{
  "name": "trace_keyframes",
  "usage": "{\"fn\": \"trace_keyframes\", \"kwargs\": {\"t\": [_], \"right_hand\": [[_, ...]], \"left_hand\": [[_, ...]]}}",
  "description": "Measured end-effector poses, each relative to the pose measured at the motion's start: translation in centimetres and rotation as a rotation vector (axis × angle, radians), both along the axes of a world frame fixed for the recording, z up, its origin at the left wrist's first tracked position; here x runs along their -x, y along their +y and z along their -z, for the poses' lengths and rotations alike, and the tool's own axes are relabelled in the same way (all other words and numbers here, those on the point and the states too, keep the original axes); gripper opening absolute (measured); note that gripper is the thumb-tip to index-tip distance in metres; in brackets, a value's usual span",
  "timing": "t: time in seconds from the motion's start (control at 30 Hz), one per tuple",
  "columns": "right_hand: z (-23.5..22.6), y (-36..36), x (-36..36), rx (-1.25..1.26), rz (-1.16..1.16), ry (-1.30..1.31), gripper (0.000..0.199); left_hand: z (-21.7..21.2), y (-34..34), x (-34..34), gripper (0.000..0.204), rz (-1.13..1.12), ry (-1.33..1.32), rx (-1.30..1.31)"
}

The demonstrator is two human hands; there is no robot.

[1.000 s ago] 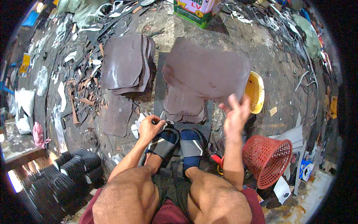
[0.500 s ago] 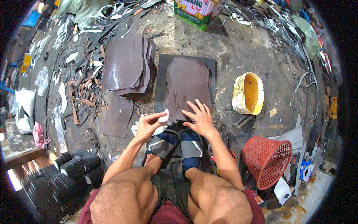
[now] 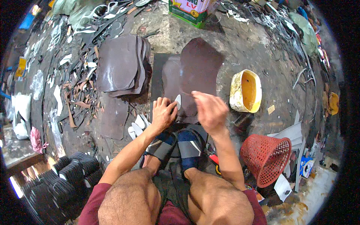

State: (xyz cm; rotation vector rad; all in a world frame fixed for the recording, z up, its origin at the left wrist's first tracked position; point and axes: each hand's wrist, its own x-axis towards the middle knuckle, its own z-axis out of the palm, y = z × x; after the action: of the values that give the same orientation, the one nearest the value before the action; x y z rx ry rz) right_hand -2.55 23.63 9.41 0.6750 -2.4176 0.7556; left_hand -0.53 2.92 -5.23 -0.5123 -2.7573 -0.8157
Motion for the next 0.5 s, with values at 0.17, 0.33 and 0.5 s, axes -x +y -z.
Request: {"fn": "trace_keyframes", "kwargs": {"t": [0.17, 0.33, 0.5], "right_hand": [[12.3, -1.4, -3.4, -0.183, -0.052, -0.264, 0.024], [10.6, -2.1, -3.3, -0.170, 0.059, -0.258, 0.036], [10.1, -0.4, -0.8, 0.105, 0.249, -0.462, 0.019]], "left_hand": [[0.0, 0.1, -0.5, 0.027, 0.093, -0.058, 0.080], [-0.5, -1.6, -0.6, 0.030, 0.127, -0.119, 0.152], [-0.1, -0.1, -0.8, 0.037, 0.053, -0.069, 0.072]]}}
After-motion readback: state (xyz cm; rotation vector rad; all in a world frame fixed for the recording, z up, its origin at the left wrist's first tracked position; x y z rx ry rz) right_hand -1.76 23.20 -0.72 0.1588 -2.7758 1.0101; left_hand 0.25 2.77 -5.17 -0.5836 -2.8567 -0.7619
